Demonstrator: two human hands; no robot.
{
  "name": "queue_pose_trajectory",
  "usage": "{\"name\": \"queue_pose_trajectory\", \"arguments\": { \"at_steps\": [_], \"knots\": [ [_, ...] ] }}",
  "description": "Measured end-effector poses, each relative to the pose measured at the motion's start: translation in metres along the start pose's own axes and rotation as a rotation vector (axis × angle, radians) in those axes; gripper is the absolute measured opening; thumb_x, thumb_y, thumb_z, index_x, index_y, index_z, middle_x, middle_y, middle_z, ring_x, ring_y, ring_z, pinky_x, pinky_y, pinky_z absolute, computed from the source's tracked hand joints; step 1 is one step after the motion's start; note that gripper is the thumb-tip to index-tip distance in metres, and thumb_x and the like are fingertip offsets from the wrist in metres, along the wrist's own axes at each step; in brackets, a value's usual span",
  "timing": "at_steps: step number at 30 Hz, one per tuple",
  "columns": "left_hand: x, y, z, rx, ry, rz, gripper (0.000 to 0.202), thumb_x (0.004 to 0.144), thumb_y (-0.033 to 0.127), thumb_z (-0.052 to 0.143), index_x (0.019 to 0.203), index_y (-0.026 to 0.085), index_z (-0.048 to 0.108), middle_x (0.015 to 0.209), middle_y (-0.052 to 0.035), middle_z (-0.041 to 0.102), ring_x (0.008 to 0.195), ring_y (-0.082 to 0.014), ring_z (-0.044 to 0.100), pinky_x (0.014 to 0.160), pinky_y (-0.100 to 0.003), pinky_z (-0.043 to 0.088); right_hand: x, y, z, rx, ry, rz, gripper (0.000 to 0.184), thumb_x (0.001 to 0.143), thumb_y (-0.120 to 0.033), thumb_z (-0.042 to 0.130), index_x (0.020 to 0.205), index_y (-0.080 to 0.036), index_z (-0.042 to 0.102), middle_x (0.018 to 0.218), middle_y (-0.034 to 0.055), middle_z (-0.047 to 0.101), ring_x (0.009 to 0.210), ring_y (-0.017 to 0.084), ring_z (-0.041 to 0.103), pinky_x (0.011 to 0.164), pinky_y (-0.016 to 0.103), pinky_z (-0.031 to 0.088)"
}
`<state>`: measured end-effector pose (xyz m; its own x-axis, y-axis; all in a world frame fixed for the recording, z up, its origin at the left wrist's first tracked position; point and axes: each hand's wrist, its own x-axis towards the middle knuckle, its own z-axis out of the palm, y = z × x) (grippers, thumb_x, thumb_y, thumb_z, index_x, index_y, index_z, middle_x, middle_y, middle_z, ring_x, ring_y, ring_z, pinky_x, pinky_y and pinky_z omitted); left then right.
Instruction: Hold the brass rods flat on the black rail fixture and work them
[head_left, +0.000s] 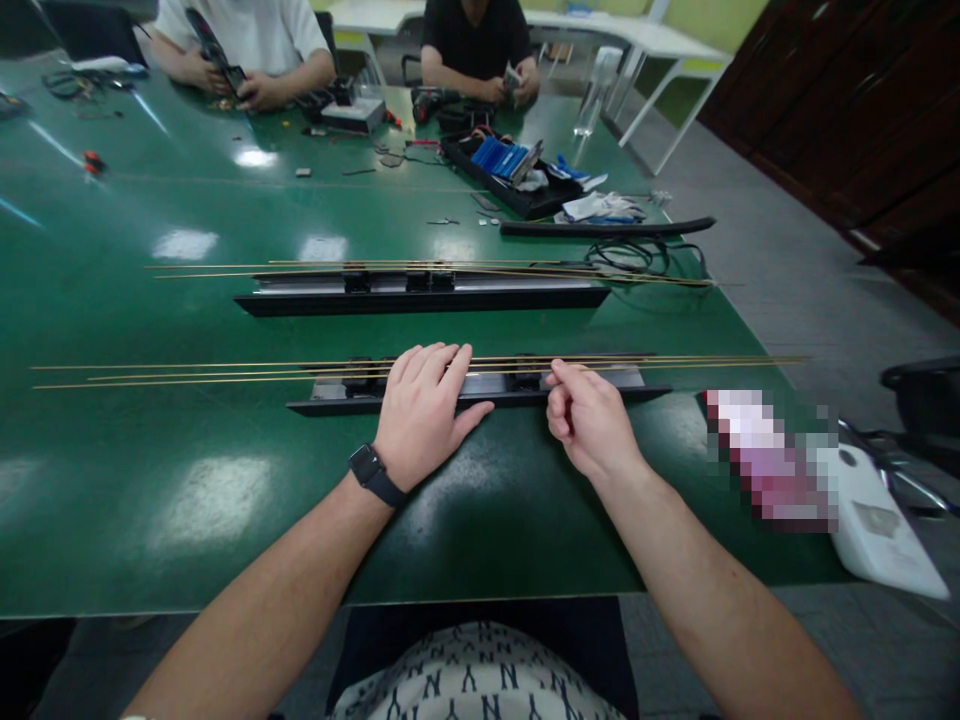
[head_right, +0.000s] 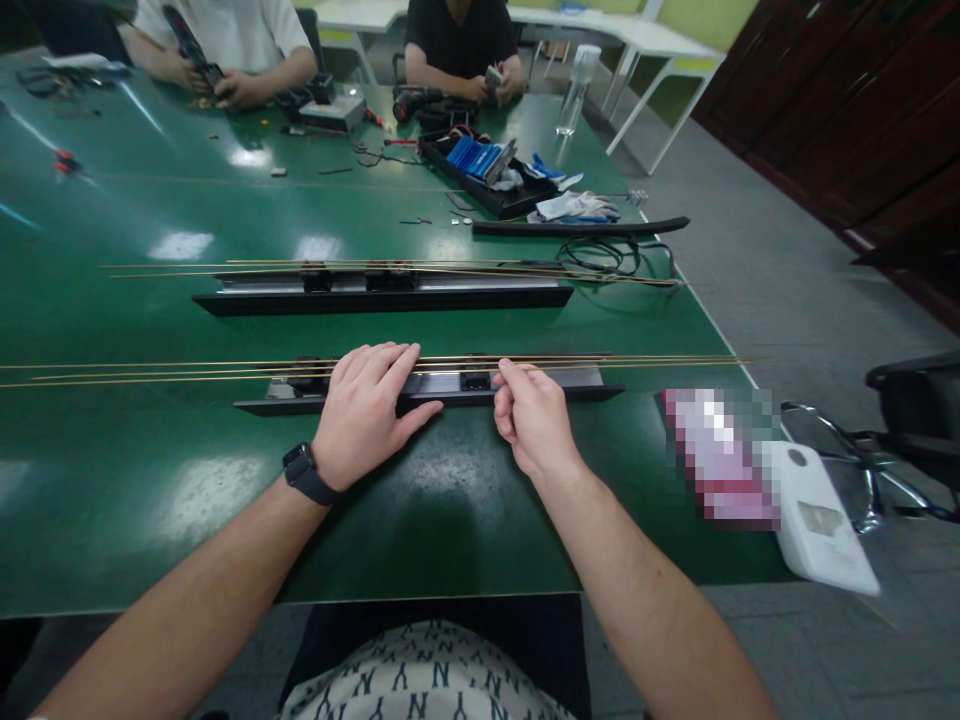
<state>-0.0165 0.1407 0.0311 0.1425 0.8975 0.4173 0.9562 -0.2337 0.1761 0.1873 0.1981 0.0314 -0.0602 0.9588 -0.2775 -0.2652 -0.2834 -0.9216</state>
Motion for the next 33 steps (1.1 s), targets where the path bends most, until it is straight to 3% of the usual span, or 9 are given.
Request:
{"name": "queue_pose_trajectory", "arguments": {
  "at_steps": [17, 33],
  "knots": [
    [-0.0005, 0.0, 0.0012, -0.014, 0.008, 0.001, 0.062, 0.093, 0.048, 0.065, 0.144, 0.014, 0.054, 0.137, -0.0163, 0.063, 0.131, -0.0331, 0.055, 0.119, -0.051, 0.035, 0.001, 0.0006, -0.0028, -0.073, -0.066, 0.003, 0.027, 0.085, -0.041, 0.076, 0.083, -0.017, 0.063, 0.041, -0.0055, 0.053, 0.027, 0.007, 0.036, 0.028, 0.017, 0.019],
    [-0.0003, -0.0011, 0.0018, -0.013, 0.012, 0.0, 0.061, 0.094, 0.048, 0.064, 0.144, 0.016, 0.054, 0.137, -0.0159, 0.064, 0.131, -0.0336, 0.055, 0.118, -0.052, 0.035, 0.0014, 0.0013, -0.0014, -0.019, -0.015, 0.006, 0.03, 0.083, -0.041, 0.079, 0.077, -0.018, 0.062, 0.041, -0.0058, 0.05, 0.028, 0.007, 0.035, 0.027, 0.017, 0.021]
  ]
}}
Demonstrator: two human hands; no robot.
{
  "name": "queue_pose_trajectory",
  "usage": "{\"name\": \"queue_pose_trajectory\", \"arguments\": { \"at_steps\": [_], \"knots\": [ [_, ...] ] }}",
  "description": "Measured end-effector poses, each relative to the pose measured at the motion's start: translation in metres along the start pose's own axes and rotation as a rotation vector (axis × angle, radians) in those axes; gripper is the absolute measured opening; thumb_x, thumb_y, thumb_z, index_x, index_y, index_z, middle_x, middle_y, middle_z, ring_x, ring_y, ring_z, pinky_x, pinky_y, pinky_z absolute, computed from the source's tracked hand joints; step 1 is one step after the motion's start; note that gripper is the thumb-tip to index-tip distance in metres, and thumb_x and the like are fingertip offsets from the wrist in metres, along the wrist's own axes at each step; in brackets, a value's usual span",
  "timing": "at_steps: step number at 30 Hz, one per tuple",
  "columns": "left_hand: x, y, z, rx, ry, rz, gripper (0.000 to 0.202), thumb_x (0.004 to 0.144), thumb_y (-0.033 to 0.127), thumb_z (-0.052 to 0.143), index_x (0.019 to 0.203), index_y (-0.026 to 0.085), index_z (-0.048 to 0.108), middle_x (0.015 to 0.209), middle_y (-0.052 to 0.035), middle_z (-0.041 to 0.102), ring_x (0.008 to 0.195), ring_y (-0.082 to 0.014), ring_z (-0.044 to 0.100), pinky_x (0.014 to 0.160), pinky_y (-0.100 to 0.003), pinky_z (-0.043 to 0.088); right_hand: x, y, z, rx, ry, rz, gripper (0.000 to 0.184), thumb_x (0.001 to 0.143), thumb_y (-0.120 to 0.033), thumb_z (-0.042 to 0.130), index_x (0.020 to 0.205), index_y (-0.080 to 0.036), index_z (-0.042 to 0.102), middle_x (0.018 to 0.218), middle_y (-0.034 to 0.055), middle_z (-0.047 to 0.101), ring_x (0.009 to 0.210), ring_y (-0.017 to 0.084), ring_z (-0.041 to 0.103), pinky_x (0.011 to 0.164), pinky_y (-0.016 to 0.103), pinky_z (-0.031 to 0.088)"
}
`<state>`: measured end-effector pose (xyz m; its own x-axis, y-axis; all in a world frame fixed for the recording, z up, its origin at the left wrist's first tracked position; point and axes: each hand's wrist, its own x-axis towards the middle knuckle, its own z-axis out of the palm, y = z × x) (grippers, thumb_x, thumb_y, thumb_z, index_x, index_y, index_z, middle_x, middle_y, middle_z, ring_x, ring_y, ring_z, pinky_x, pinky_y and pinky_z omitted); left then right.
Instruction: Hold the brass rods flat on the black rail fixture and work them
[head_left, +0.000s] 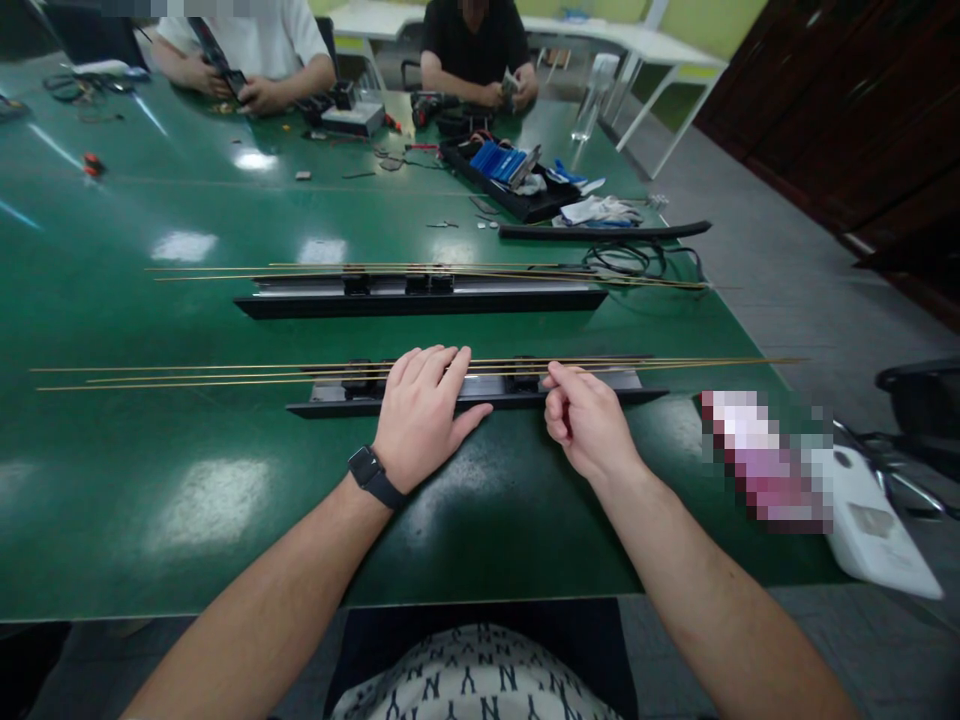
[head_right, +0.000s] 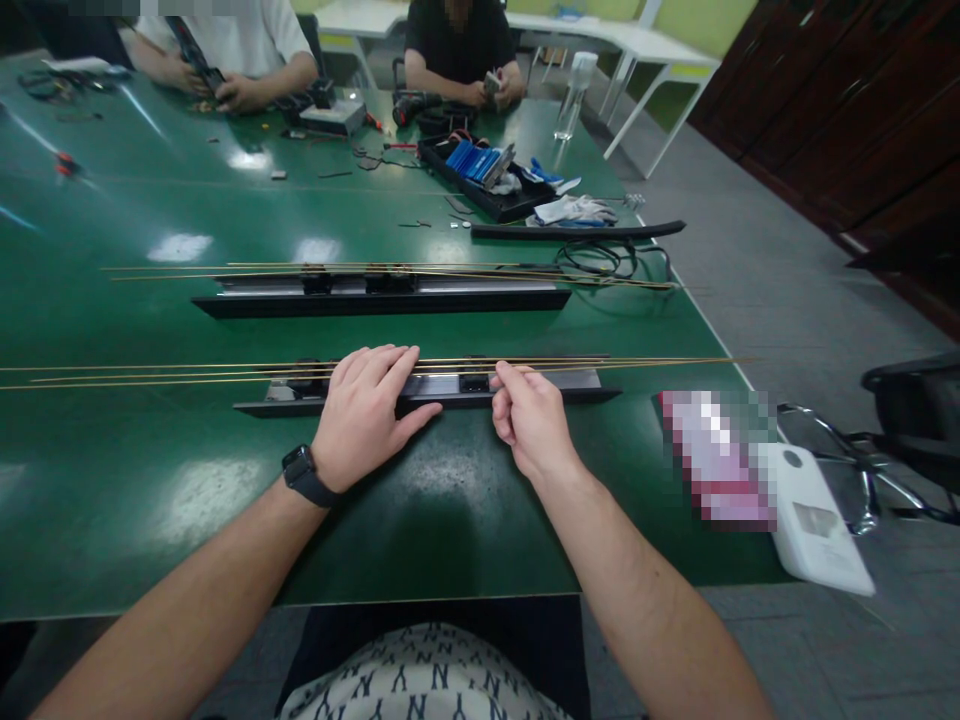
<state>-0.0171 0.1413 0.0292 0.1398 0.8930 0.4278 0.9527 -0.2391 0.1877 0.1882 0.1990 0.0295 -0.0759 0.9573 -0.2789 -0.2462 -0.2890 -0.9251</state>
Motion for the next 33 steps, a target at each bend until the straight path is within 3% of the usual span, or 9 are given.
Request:
{"name": "queue_pose_trajectory", "arguments": {
  "at_steps": [21, 33],
  "knots": [
    [0.0003, 0.0001, -0.0002, 0.007, -0.008, -0.003, 0.062, 0.094, 0.048, 0.064, 0.144, 0.014, 0.053, 0.137, -0.0158, 0.063, 0.131, -0.0331, 0.055, 0.119, -0.051, 0.035, 0.0001, -0.0004, -0.0014, -0.049, -0.049, -0.008, 0.028, 0.083, -0.042, 0.077, 0.083, -0.017, 0.063, 0.041, -0.0056, 0.053, 0.027, 0.007, 0.036, 0.028, 0.017, 0.019],
    [0.0003, 0.0005, -0.0005, -0.006, -0.002, 0.0, 0.061, 0.094, 0.047, 0.063, 0.145, 0.015, 0.053, 0.137, -0.0162, 0.064, 0.131, -0.0337, 0.056, 0.118, -0.052, 0.035, -0.0007, -0.0006, 0.0003, -0.006, -0.008, -0.015, 0.029, 0.082, -0.042, 0.079, 0.08, -0.018, 0.062, 0.042, -0.0063, 0.05, 0.028, 0.006, 0.035, 0.028, 0.017, 0.021]
  ]
}}
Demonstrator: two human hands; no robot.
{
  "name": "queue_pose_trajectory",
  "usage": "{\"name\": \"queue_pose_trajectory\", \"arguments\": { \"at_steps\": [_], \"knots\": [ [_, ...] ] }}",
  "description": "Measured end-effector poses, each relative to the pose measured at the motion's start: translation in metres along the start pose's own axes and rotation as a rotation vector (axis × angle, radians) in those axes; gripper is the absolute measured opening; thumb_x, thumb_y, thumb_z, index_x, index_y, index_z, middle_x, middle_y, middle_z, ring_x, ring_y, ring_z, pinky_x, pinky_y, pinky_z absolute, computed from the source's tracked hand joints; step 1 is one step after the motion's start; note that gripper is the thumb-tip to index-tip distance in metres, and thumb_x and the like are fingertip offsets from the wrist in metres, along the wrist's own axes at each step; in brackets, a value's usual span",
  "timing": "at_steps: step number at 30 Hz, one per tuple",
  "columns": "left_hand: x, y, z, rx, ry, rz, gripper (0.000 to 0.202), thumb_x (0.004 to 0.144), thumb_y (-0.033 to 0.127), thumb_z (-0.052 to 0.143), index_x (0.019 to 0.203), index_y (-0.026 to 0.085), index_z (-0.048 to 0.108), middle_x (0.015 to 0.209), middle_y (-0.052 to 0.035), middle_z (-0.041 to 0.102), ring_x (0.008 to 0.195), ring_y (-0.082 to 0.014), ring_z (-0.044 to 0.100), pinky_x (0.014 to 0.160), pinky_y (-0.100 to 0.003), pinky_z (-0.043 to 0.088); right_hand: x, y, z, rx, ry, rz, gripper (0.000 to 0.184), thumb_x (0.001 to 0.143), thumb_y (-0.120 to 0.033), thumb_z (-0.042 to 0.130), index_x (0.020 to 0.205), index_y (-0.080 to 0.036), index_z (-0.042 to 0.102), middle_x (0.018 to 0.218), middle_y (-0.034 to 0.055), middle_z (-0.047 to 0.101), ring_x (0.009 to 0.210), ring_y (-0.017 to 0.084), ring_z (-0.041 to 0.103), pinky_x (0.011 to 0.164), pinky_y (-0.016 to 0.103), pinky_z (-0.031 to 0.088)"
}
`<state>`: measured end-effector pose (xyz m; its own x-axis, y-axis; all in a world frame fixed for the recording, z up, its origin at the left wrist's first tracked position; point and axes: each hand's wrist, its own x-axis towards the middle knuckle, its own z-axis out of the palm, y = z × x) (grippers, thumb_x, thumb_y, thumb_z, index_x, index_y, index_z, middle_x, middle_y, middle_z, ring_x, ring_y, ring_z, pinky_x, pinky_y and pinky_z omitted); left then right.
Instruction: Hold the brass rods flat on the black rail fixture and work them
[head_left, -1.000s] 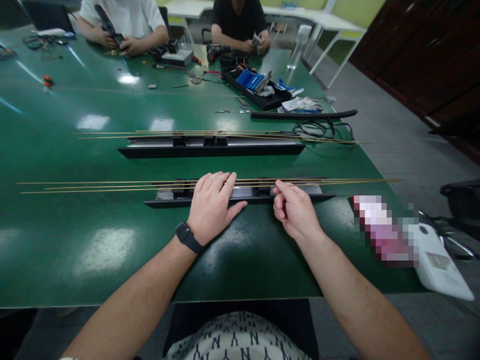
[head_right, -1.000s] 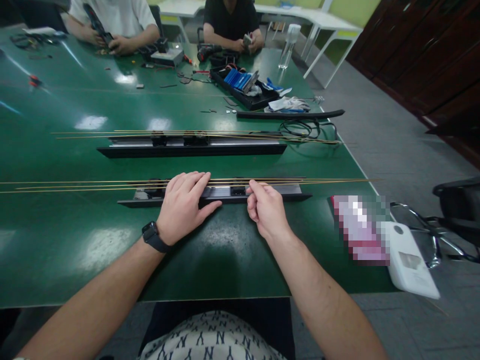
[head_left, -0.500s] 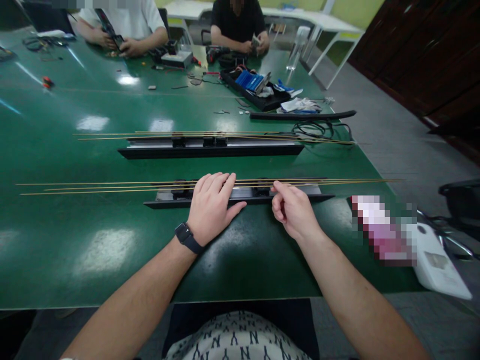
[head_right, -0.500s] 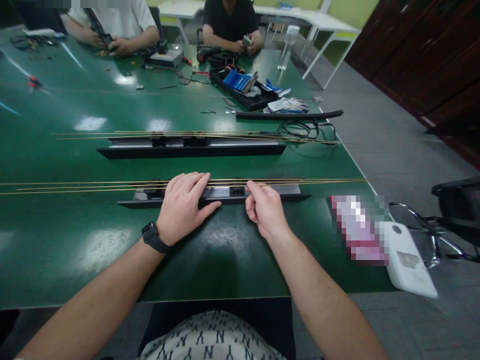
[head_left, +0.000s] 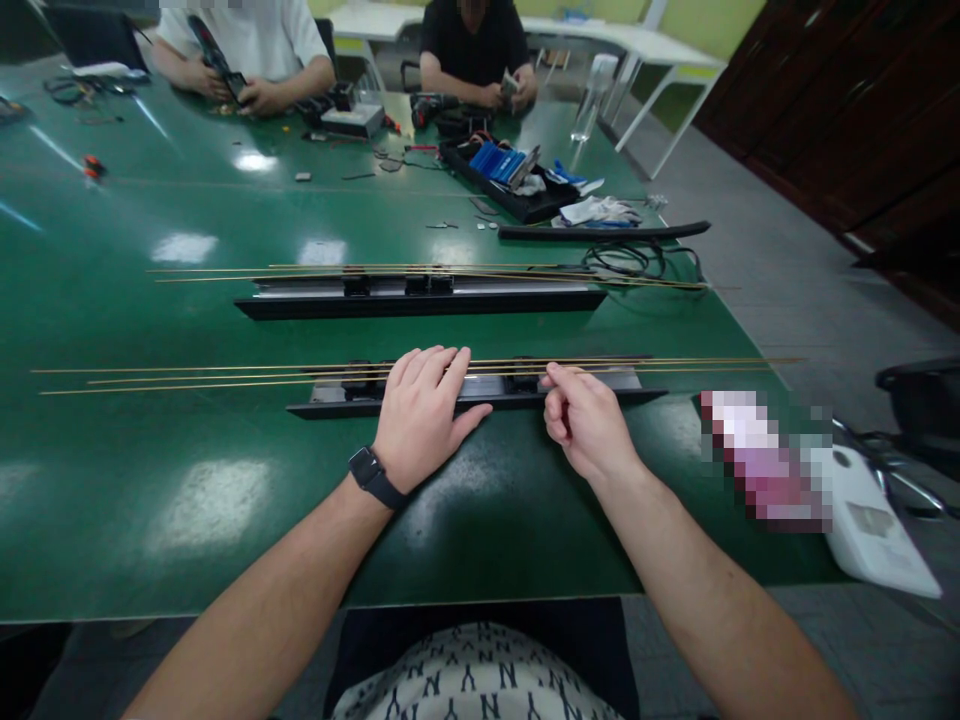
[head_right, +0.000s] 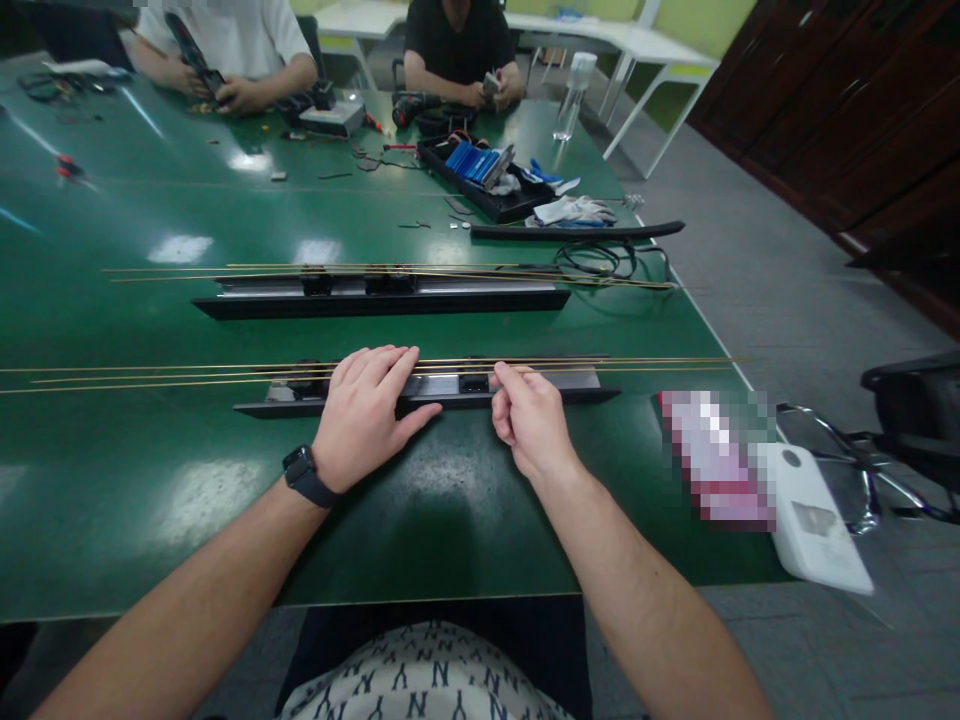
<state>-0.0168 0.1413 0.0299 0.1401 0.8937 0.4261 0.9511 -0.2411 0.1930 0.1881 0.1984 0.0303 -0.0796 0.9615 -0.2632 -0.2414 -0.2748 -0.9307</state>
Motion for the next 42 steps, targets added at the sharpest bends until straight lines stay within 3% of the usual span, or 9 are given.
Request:
{"name": "queue_pose_trajectory", "arguments": {
  "at_steps": [19, 42],
  "knots": [
    [0.0004, 0.0009, -0.0015, 0.006, -0.014, -0.003, 0.062, 0.094, 0.049, 0.063, 0.144, 0.014, 0.054, 0.138, -0.016, 0.063, 0.132, -0.0329, 0.055, 0.119, -0.051, 0.035, 0.0006, -0.0001, -0.0013, -0.012, -0.002, 0.012, 0.034, 0.083, -0.047, 0.078, 0.081, -0.018, 0.061, 0.042, -0.0058, 0.052, 0.027, 0.007, 0.036, 0.027, 0.017, 0.022],
    [0.0, 0.0009, -0.0015, 0.01, -0.013, 0.0, 0.061, 0.094, 0.048, 0.063, 0.145, 0.015, 0.053, 0.137, -0.0162, 0.063, 0.132, -0.0333, 0.055, 0.118, -0.051, 0.035, -0.0003, 0.0002, 0.0004, 0.011, 0.004, 0.004, 0.03, 0.081, -0.041, 0.08, 0.079, -0.019, 0.061, 0.042, -0.007, 0.05, 0.028, 0.006, 0.035, 0.027, 0.017, 0.021]
  ]
}}
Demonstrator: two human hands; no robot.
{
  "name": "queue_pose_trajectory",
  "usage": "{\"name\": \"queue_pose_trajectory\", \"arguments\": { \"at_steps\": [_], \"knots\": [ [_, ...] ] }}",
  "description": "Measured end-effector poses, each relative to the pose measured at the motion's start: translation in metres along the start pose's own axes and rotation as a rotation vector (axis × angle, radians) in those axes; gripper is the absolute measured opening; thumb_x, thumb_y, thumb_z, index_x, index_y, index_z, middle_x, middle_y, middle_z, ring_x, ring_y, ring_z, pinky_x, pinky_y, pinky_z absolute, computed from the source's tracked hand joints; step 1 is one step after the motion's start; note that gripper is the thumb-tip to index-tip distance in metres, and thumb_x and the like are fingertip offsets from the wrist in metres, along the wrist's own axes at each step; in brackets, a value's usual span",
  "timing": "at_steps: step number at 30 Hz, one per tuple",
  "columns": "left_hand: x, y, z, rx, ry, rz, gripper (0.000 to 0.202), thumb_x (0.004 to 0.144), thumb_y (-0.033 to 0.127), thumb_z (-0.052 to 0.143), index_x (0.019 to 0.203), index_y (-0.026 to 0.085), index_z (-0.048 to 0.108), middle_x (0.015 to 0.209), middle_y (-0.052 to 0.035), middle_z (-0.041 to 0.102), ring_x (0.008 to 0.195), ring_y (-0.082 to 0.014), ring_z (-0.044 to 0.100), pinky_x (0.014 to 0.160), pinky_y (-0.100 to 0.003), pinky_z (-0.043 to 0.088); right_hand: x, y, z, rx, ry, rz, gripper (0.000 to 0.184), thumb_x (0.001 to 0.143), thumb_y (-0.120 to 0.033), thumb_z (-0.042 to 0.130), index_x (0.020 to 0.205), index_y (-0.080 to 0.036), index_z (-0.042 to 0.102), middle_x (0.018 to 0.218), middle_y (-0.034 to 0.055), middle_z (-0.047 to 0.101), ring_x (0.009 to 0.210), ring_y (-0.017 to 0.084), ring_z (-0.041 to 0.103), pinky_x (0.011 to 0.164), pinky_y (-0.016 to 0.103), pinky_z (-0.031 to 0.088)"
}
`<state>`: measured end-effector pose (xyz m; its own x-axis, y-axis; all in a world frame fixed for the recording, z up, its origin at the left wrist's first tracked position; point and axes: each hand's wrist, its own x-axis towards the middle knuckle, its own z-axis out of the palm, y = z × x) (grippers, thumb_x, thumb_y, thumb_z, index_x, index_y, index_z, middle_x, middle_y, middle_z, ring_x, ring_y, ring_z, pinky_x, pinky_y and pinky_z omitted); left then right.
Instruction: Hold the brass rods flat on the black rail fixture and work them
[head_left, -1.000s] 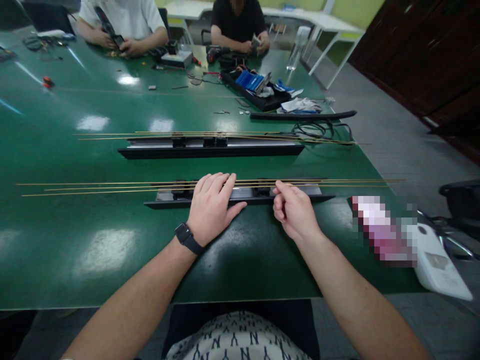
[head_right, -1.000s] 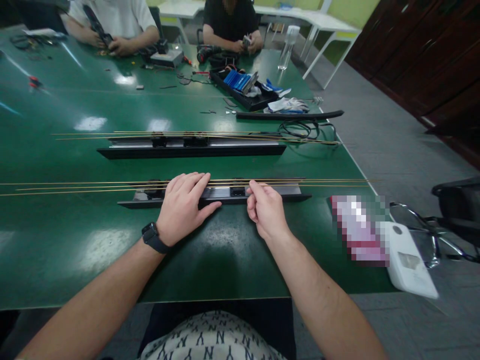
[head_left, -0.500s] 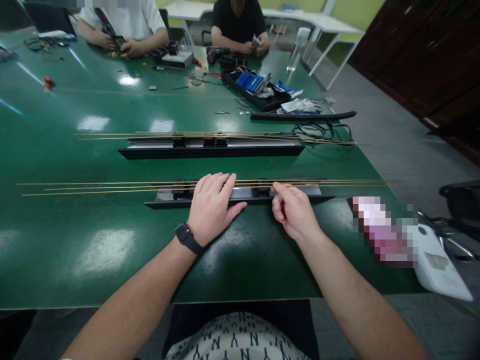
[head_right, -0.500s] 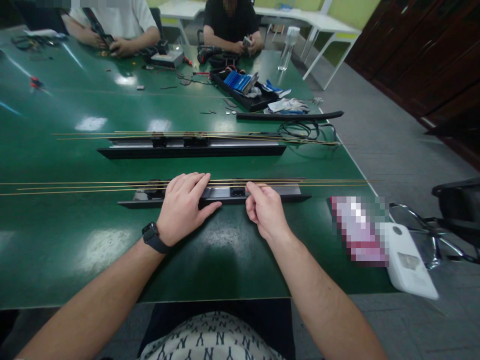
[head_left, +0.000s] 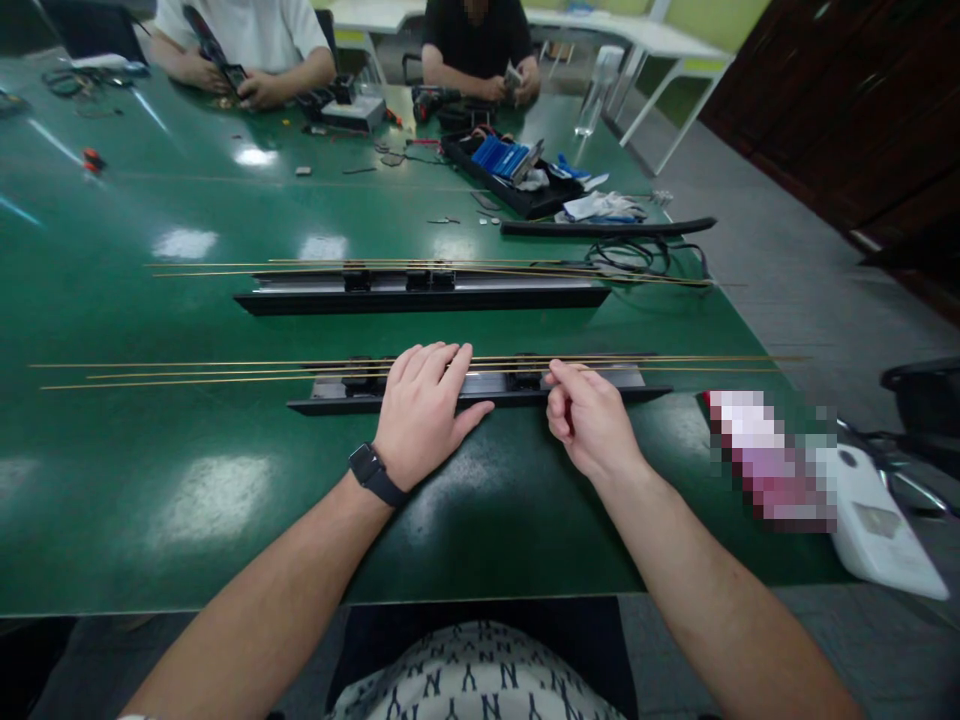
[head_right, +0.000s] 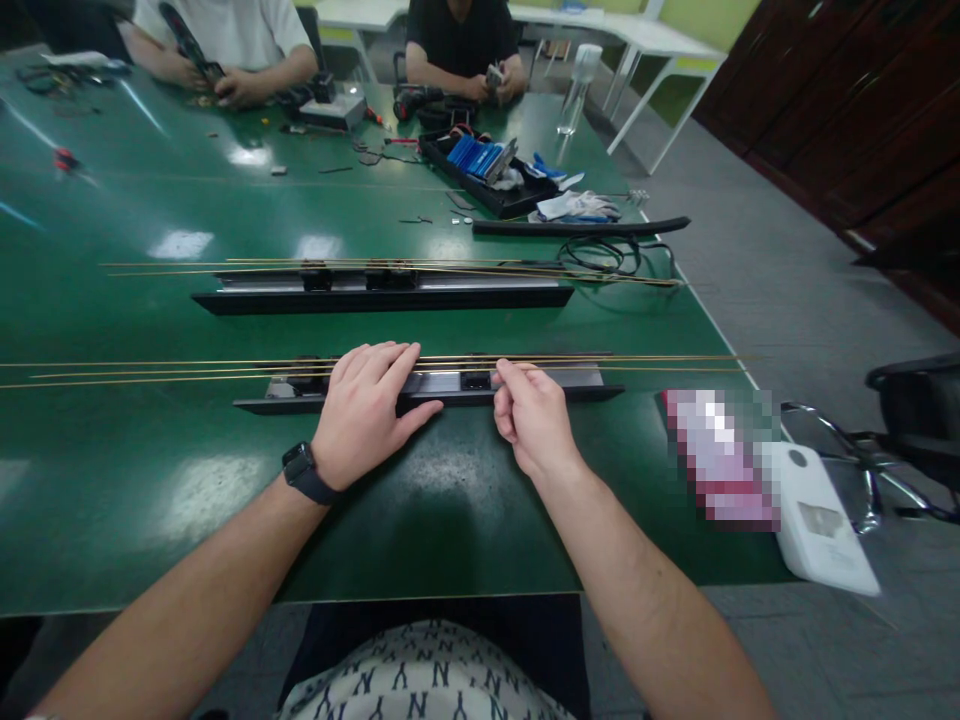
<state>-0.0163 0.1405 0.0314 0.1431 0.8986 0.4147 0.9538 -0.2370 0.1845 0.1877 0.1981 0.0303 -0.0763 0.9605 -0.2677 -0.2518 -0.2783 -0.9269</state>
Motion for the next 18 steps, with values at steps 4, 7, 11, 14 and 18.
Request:
{"name": "queue_pose_trajectory", "arguments": {
  "at_steps": [4, 7, 11, 14, 18],
  "knots": [
    [0.0007, -0.0001, -0.0008, 0.003, -0.003, 0.003, 0.061, 0.095, 0.048, 0.063, 0.144, 0.014, 0.054, 0.137, -0.0164, 0.064, 0.132, -0.0332, 0.055, 0.118, -0.052, 0.036, 0.0011, 0.0008, -0.0001, 0.005, 0.009, 0.0, 0.033, 0.08, -0.044, 0.082, 0.078, -0.019, 0.06, 0.042, -0.0069, 0.05, 0.028, 0.006, 0.035, 0.027, 0.016, 0.022],
    [0.0008, -0.0004, -0.001, -0.002, -0.004, 0.0, 0.061, 0.095, 0.048, 0.063, 0.144, 0.014, 0.054, 0.137, -0.0165, 0.063, 0.132, -0.0332, 0.054, 0.118, -0.052, 0.035, 0.0014, 0.0007, -0.0002, 0.003, 0.018, -0.002, 0.035, 0.081, -0.045, 0.081, 0.078, -0.019, 0.059, 0.042, -0.0069, 0.049, 0.028, 0.006, 0.035, 0.027, 0.016, 0.022],
    [0.0005, -0.0003, -0.0008, 0.0, -0.004, 0.001, 0.061, 0.094, 0.048, 0.063, 0.144, 0.013, 0.054, 0.138, -0.0165, 0.063, 0.132, -0.0335, 0.055, 0.118, -0.051, 0.035, 0.0019, 0.0007, -0.0017, -0.011, 0.014, 0.005, 0.033, 0.082, -0.045, 0.08, 0.078, -0.018, 0.06, 0.041, -0.0059, 0.05, 0.027, 0.006, 0.036, 0.027, 0.016, 0.022],
    [0.0002, -0.0003, -0.0003, -0.004, -0.004, -0.002, 0.061, 0.094, 0.048, 0.064, 0.144, 0.014, 0.054, 0.138, -0.0163, 0.063, 0.133, -0.0334, 0.054, 0.119, -0.051, 0.034, 0.0022, 0.0007, -0.0034, -0.019, -0.004, 0.012, 0.033, 0.083, -0.046, 0.078, 0.08, -0.018, 0.061, 0.042, -0.0053, 0.052, 0.027, 0.007, 0.036, 0.027, 0.017, 0.022],
    [0.0, -0.0002, 0.0003, -0.008, 0.0, -0.007, 0.06, 0.094, 0.048, 0.063, 0.144, 0.016, 0.054, 0.138, -0.0159, 0.063, 0.133, -0.0334, 0.055, 0.119, -0.052, 0.035, 0.0018, -0.0007, -0.0039, -0.046, -0.043, 0.024, 0.031, 0.083, -0.044, 0.078, 0.081, -0.018, 0.062, 0.042, -0.005, 0.053, 0.027, 0.007, 0.037, 0.027, 0.017, 0.021]
  ]
}}
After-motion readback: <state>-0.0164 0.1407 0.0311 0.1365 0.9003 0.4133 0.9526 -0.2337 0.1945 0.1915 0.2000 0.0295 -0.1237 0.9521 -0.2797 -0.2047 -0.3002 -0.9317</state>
